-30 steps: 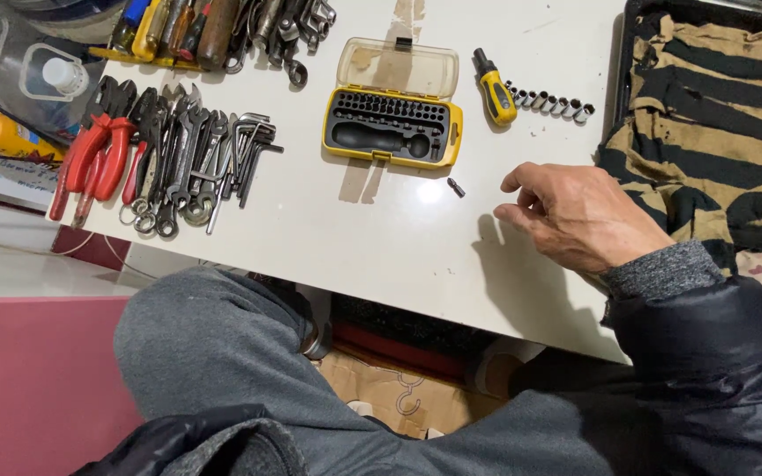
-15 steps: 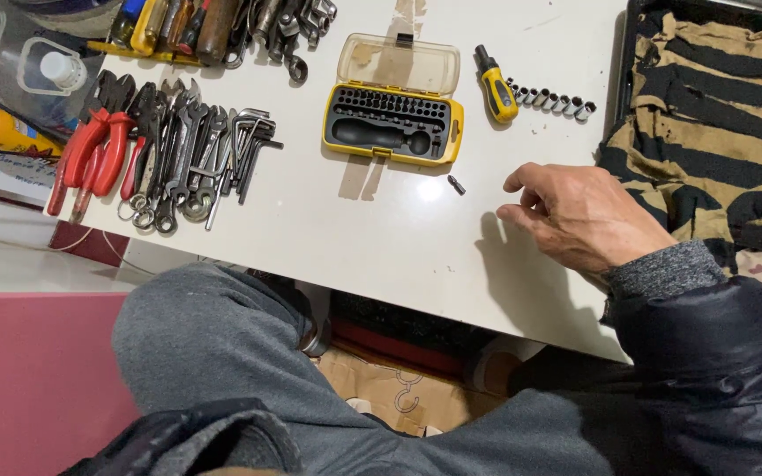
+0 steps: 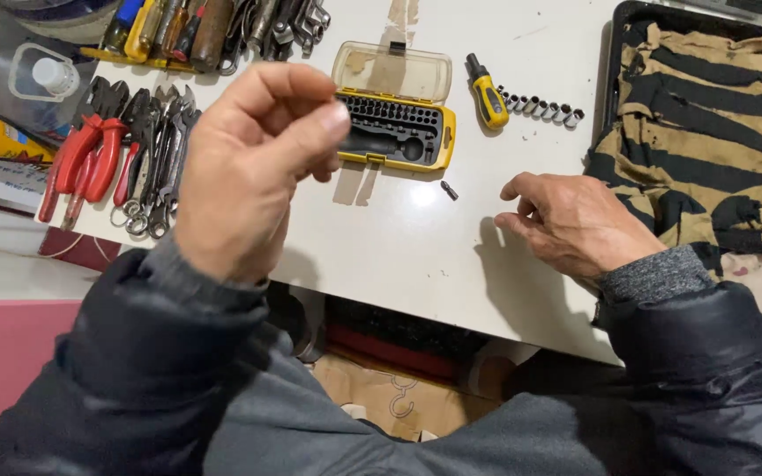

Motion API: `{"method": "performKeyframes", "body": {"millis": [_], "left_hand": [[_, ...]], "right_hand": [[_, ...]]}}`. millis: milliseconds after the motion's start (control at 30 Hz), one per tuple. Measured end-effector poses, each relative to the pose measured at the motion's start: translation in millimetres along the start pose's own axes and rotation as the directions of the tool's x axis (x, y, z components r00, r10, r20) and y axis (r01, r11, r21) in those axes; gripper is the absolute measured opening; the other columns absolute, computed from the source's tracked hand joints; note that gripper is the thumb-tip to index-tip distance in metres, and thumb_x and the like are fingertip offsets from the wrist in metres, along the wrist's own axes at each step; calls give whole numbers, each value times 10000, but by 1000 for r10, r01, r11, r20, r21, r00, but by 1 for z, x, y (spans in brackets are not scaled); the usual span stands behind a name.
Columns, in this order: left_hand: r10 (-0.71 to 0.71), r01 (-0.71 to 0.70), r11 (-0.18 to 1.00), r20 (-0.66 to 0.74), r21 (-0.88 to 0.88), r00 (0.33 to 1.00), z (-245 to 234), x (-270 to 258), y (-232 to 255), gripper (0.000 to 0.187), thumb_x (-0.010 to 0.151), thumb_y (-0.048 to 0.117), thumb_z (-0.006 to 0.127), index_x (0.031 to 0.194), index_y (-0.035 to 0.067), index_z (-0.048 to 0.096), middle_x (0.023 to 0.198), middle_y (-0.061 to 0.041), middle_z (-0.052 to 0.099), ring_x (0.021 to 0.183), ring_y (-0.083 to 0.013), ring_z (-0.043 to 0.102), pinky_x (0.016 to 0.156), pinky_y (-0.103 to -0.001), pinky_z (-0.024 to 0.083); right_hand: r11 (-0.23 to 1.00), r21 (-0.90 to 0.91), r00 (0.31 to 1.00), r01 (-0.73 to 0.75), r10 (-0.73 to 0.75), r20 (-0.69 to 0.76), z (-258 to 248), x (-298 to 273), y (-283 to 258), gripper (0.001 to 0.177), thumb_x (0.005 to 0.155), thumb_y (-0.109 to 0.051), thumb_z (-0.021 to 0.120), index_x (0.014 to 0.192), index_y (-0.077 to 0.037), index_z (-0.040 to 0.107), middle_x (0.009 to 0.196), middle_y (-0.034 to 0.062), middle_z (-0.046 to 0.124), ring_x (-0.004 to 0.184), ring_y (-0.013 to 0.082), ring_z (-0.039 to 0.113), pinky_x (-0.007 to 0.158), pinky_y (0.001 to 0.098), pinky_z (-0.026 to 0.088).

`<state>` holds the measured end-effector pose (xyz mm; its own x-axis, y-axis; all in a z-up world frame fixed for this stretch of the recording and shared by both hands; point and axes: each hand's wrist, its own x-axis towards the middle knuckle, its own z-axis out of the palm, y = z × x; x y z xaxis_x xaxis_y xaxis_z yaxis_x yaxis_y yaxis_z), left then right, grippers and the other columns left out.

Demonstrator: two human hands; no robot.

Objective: The person organizes a set of socket bits into a yellow plastic case. They pick up individual bits from the table and place them into the designated slots within the case, then close the case.

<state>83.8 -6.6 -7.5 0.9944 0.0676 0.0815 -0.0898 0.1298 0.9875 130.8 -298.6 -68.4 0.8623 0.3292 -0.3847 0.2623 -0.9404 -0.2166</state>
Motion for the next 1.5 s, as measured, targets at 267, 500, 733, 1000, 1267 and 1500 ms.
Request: {"method": "performKeyframes", "body": {"millis": [267, 500, 733, 1000, 1267, 1500], "left_hand": [[-222, 221, 975, -116, -20, 968, -15, 36, -20, 78, 944, 89, 685, 1014, 100, 654, 880, -28, 680, 671, -92, 579, 594, -220, 533], [-256, 255, 967, -180, -30, 950, -26, 51, -28, 76, 919, 137, 741, 970, 103, 696, 824, -11, 693, 581, -71, 564, 534, -197, 481], [-345, 324, 938, -229, -126, 910, -33, 58, -34, 128, 871, 82, 767, 969, 127, 697, 825, 28, 676, 593, -68, 558, 532, -179, 465], [-345, 322, 935, -160, -151, 925, -30, 58, -38, 133, 871, 77, 782, 965, 117, 696, 792, 21, 672, 584, -72, 551, 548, -200, 465], [-352, 339, 932, -100, -126, 931, -23, 57, -39, 123, 868, 88, 780, 960, 100, 698, 772, 15, 661, 564, -79, 560, 521, -184, 460], [-359, 345, 926, -78, -155, 930, -18, 61, -44, 137, 858, 73, 781, 972, 67, 704, 791, -12, 674, 562, -69, 549, 534, -174, 507]], "right_hand": [[1000, -7, 1000, -1, 1, -7, 7, 6, 4, 397, 930, -408, 617, 1232, -151, 642, 986, 74, 775, 947, 340, 709, 839, 453, 516], [1000, -6, 999, 5, -5, 33, 7, 6, 0, 387, 968, -379, 583, 1252, -119, 625, 1014, 77, 780, 943, 322, 721, 818, 457, 540], [1000, -17, 999, -13, 13, 40, 13, 12, 2, 375, 954, -375, 581, 1235, -132, 635, 995, 87, 782, 959, 348, 714, 837, 462, 527], [998, -39, 998, 51, -50, 39, 28, 22, 7, 327, 977, -358, 537, 1175, -127, 655, 1037, 98, 745, 954, 362, 680, 781, 489, 511], [990, 139, 999, 18, -13, -39, 30, 34, -14, 260, 969, -286, 551, 1044, -106, 724, 1043, 100, 745, 926, 317, 679, 847, 430, 516], [982, 187, 983, -26, 60, -175, 44, 52, -20, 280, 883, -379, 697, 946, -116, 769, 942, 89, 729, 845, 273, 657, 792, 429, 503]]}}
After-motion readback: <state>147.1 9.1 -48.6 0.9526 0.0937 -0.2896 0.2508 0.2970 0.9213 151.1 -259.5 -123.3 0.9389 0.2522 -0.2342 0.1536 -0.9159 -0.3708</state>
